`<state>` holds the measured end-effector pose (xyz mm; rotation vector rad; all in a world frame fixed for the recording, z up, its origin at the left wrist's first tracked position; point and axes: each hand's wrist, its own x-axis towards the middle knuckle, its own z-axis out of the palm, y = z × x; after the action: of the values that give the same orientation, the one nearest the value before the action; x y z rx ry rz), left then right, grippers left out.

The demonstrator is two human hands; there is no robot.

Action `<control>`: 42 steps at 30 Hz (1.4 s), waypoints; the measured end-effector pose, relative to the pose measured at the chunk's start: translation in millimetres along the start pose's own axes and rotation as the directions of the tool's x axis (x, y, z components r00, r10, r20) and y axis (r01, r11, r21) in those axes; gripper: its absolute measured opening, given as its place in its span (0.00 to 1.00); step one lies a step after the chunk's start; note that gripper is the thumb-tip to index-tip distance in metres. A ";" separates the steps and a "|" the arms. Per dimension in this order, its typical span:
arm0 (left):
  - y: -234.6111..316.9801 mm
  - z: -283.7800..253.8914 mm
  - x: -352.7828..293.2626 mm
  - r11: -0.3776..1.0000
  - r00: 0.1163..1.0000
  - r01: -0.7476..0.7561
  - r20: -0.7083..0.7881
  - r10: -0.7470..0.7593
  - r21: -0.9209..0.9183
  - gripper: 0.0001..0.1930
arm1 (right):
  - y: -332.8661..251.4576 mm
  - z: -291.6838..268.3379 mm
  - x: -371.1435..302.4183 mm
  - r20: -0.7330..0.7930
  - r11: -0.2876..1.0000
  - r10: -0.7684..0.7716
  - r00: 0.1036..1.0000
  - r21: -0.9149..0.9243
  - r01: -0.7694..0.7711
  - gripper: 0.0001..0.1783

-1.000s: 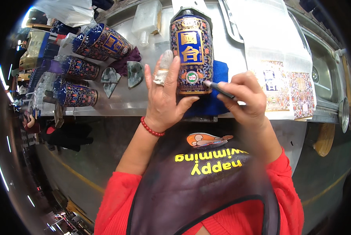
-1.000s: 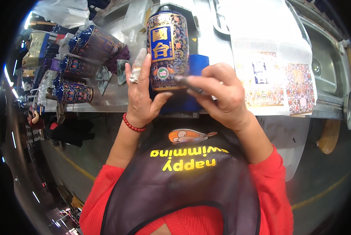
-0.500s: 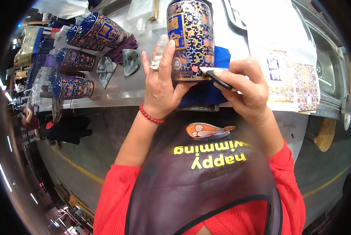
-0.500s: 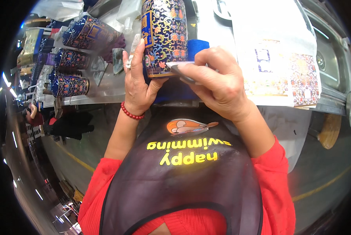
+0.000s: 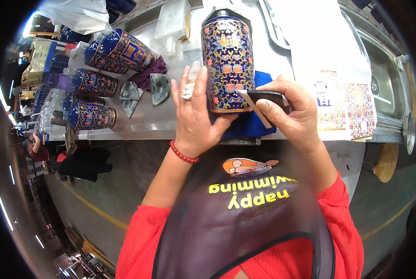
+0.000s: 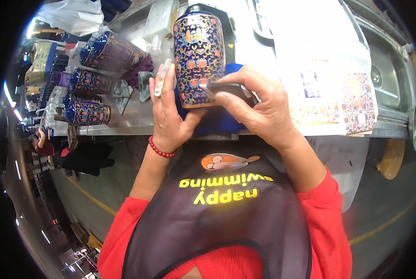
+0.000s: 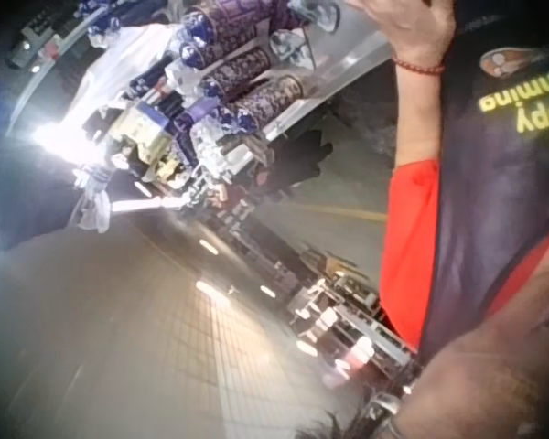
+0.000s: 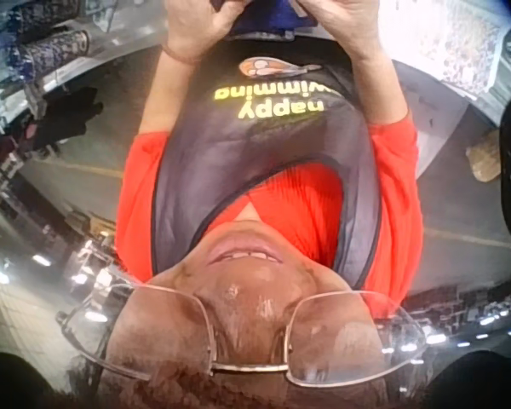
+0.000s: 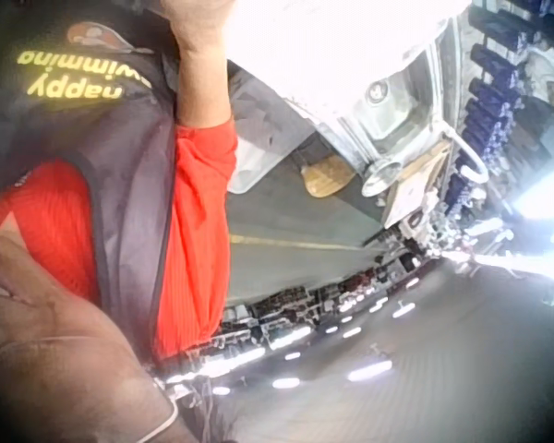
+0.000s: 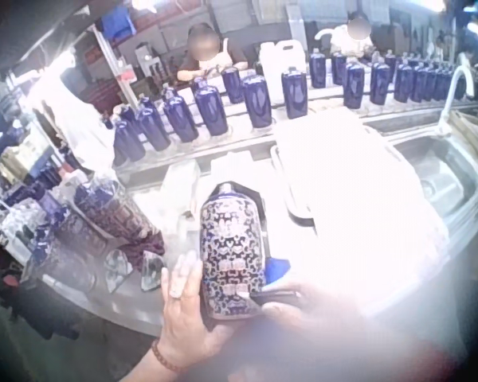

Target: The person applies small decorative stickers to a blue cylindrical container using tweezers. They rotate the container to access different areas and carefully place each sticker onto the surface.

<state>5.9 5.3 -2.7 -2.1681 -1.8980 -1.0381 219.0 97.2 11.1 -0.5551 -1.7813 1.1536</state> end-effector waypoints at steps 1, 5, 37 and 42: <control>3.2 0.4 0.0 0.999 1.000 -0.024 -0.007 0.025 0.034 0.56 | 0.2 -1.1 -2.1 0.030 0.988 0.131 0.991 0.075 -0.133 0.09; 4.3 2.9 6.5 0.987 0.995 -0.096 0.026 0.094 0.132 0.54 | 4.8 0.4 -1.3 -0.019 0.969 0.211 0.977 0.134 -0.207 0.10; -9.5 -0.1 7.7 0.996 0.996 -0.089 0.007 0.089 -0.015 0.55 | 0.4 13.3 14.8 -0.088 0.952 0.299 0.950 0.097 -0.290 0.11; -7.2 6.6 4.1 0.996 0.998 -0.066 -0.001 0.067 0.063 0.56 | -7.8 15.6 8.7 -0.020 0.951 0.295 0.955 0.101 -0.292 0.10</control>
<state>2.2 13.5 -8.3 -2.1778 -1.8182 -0.9560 202.0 92.8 19.6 -0.7972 -1.6391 1.4162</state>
